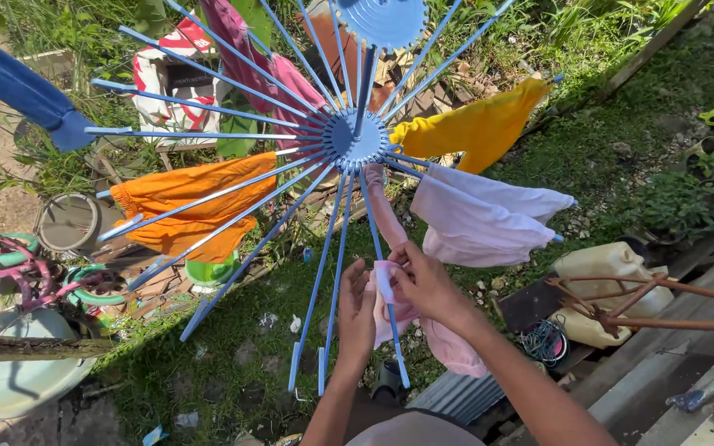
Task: Hanging wet laundry on a circular drying rack in a backyard
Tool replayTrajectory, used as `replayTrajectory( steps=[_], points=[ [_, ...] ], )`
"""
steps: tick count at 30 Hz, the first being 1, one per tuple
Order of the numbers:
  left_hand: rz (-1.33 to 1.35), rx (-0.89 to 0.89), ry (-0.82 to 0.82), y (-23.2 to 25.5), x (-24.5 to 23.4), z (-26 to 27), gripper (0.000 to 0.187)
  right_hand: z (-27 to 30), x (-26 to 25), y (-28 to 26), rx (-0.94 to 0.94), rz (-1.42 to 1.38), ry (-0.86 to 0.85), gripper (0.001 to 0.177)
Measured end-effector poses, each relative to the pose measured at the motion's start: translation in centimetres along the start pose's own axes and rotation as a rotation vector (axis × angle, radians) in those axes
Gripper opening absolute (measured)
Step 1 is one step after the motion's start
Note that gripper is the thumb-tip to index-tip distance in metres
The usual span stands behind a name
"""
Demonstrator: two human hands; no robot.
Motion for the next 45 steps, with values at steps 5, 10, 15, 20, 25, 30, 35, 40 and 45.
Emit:
replayTrajectory(
  steps=[5,10,15,20,25,30,35,40,45],
  points=[
    [-0.084,-0.033,-0.142,4.5,0.7,2.4,0.055,1.0,0.4,-0.6,-0.033,-0.08,0.016,0.024],
    [-0.112,-0.056,-0.206,5.2,0.1,3.3,0.054,3.4,0.7,-2.5,-0.048,-0.129,0.053,0.038],
    [-0.249,-0.074,-0.323,6.4,0.1,4.6,0.054,5.6,1.1,-3.6,-0.142,-0.062,0.123,0.038],
    [-0.301,-0.174,-0.434,7.3,0.5,6.3,0.064,8.0,3.2,-1.7,-0.058,0.186,0.145,0.032],
    [-0.324,-0.259,-0.52,4.3,0.2,6.7,0.064,10.3,5.6,-0.5,-0.005,0.516,0.125,0.03],
    [-0.364,-0.322,-0.598,-1.0,-0.4,6.8,0.058,10.9,6.9,0.0,0.045,0.56,0.033,0.033],
    [-0.327,-0.303,-0.631,2.2,-0.7,7.0,0.046,10.9,7.5,-0.4,0.087,0.596,0.011,0.041],
    [-0.309,-0.289,-0.656,2.8,-0.9,7.2,0.044,9.9,8.3,1.6,0.158,0.764,-0.001,0.052],
    [-0.307,-0.324,-0.639,3.1,-1.2,7.6,0.047,8.9,8.2,1.6,0.171,0.839,0.011,0.058]
  ],
)
Point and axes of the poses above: each hand's wrist, its own z-axis away from the middle knuckle, its own x-axis out of the palm, y = z × x, the point moved 9 cm from there along -z, towards the middle knuckle, and after that the axes turned 8 degrees about -y, right-handed, at the moved point
